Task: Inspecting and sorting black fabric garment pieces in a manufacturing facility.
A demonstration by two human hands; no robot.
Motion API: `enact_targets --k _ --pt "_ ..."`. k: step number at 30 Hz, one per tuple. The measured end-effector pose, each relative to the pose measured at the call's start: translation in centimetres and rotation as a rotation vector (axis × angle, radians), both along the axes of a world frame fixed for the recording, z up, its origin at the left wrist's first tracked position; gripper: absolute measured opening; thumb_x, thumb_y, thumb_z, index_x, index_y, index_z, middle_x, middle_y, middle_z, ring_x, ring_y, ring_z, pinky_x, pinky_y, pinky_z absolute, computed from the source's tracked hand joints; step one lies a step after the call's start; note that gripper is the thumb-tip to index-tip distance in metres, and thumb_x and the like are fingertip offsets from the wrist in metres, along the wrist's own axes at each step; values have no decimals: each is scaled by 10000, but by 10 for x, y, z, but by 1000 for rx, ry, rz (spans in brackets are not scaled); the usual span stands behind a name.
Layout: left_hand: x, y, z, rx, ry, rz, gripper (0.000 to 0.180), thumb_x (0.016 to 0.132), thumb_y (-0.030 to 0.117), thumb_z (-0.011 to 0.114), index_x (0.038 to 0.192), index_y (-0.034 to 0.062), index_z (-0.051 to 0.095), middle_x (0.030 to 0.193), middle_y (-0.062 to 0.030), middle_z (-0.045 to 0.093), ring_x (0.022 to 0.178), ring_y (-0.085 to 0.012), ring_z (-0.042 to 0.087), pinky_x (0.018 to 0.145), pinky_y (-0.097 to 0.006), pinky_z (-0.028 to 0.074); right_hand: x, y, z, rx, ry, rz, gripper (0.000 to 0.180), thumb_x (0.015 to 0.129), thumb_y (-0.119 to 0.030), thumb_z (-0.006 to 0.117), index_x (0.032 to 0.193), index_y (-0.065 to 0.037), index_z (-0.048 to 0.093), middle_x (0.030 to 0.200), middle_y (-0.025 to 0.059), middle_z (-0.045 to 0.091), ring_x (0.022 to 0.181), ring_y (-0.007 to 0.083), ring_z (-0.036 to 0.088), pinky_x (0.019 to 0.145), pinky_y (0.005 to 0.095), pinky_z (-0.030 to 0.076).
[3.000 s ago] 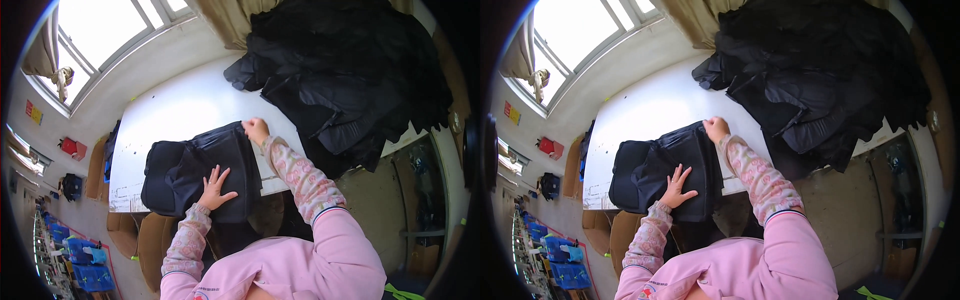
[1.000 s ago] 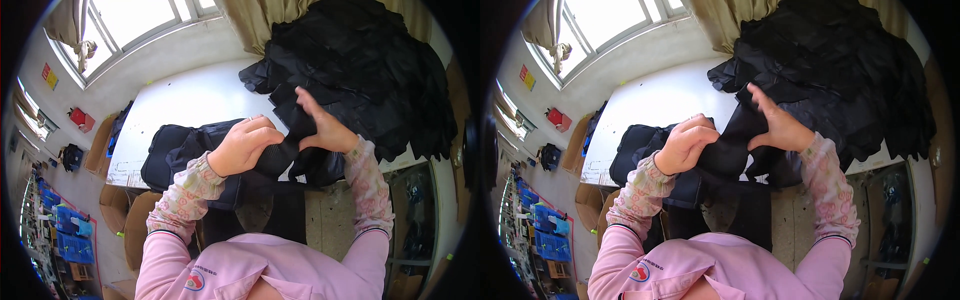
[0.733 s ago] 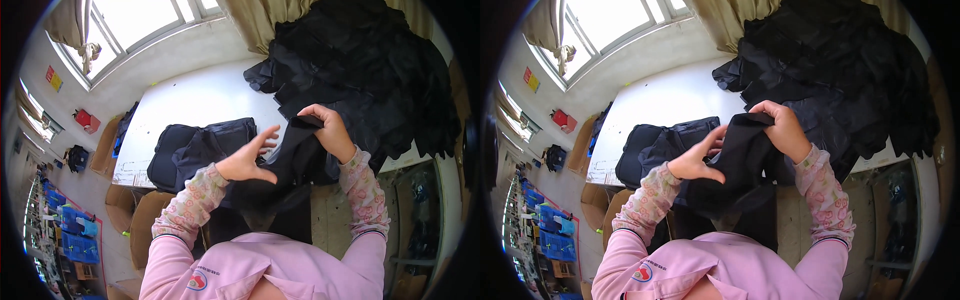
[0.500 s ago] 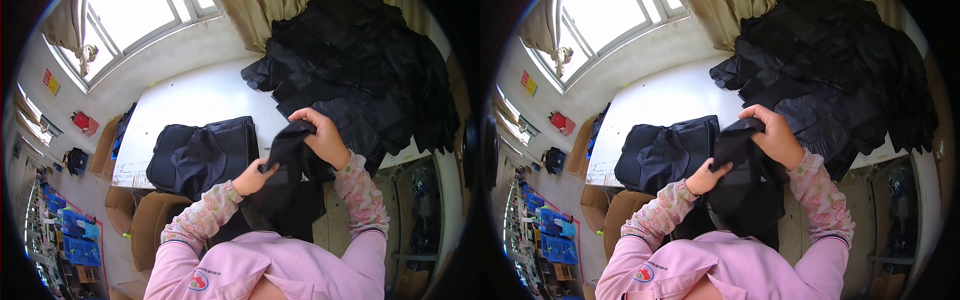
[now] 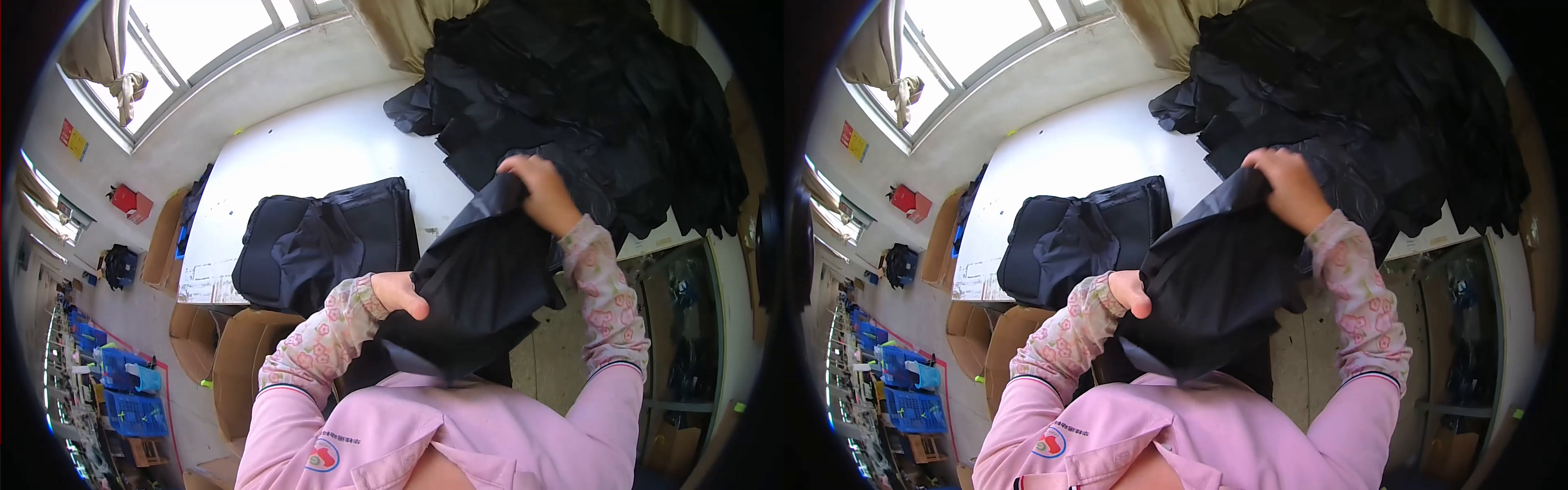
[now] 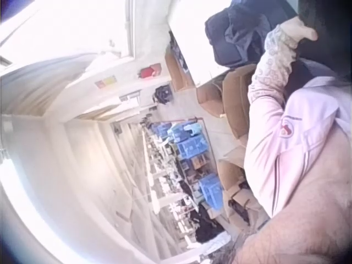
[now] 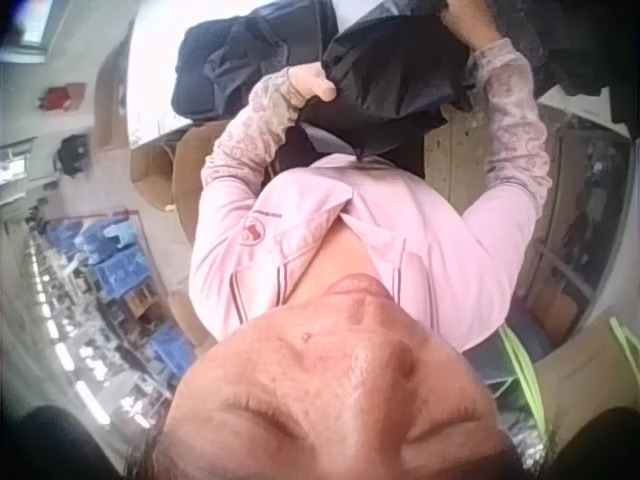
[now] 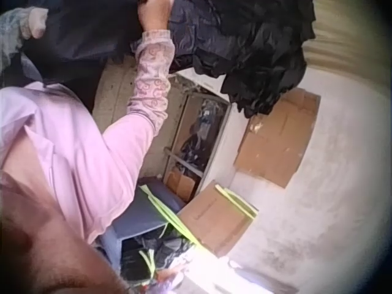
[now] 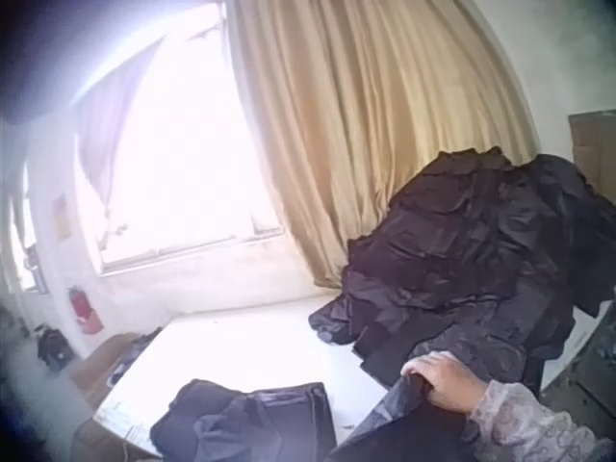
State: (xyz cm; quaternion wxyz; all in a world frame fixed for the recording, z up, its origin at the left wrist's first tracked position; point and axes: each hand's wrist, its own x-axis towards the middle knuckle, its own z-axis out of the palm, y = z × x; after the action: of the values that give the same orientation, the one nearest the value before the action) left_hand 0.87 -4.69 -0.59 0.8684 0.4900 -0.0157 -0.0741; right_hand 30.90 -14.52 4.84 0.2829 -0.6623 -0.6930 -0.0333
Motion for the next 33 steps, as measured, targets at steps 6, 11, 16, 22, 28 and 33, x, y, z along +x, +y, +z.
enact_targets --k 6,11,16,22,28,33 --pt "-1 9 26 -169 -8 287 589 822 237 751 1308 -1 517 1230 -132 614 1112 -251 603 995 -380 465 -3 -23 22 -205 -85 -86 548 735 -140 769 1231 -53 554 1140 155 627 1050 347 598 926 439 442" --pt "7 21 32 -426 -89 280 404 930 274 613 1227 3 568 1137 -155 656 1008 -269 660 896 -393 537 -99 -53 80 181 330 172 403 778 -169 740 1120 -32 577 993 141 619 936 333 600 861 430 474" --pt "28 1 61 -161 56 637 350 984 366 532 1104 46 609 989 -42 679 860 -120 658 743 -262 544 -115 -39 43 388 100 116 258 787 -114 718 1012 -43 614 949 137 628 888 341 611 813 398 490" --pt "8 28 66 -238 -94 775 317 1002 329 494 1028 36 612 981 -78 688 859 -185 679 775 -306 559 -85 -42 44 275 315 85 176 864 -80 638 1027 -19 612 887 182 646 786 374 631 679 366 504" --pt "18 56 54 -263 4 881 396 1016 373 441 980 27 630 859 -70 682 747 -165 659 715 -285 541 -81 -45 58 43 323 154 215 822 -203 715 935 -28 661 811 159 654 677 333 631 620 333 488" --pt "6 68 9 293 91 907 360 1003 355 475 910 47 636 833 -16 619 675 -94 569 689 -231 478 -54 -35 94 248 399 39 134 857 -102 688 830 13 625 716 58 595 659 94 540 596 260 420"
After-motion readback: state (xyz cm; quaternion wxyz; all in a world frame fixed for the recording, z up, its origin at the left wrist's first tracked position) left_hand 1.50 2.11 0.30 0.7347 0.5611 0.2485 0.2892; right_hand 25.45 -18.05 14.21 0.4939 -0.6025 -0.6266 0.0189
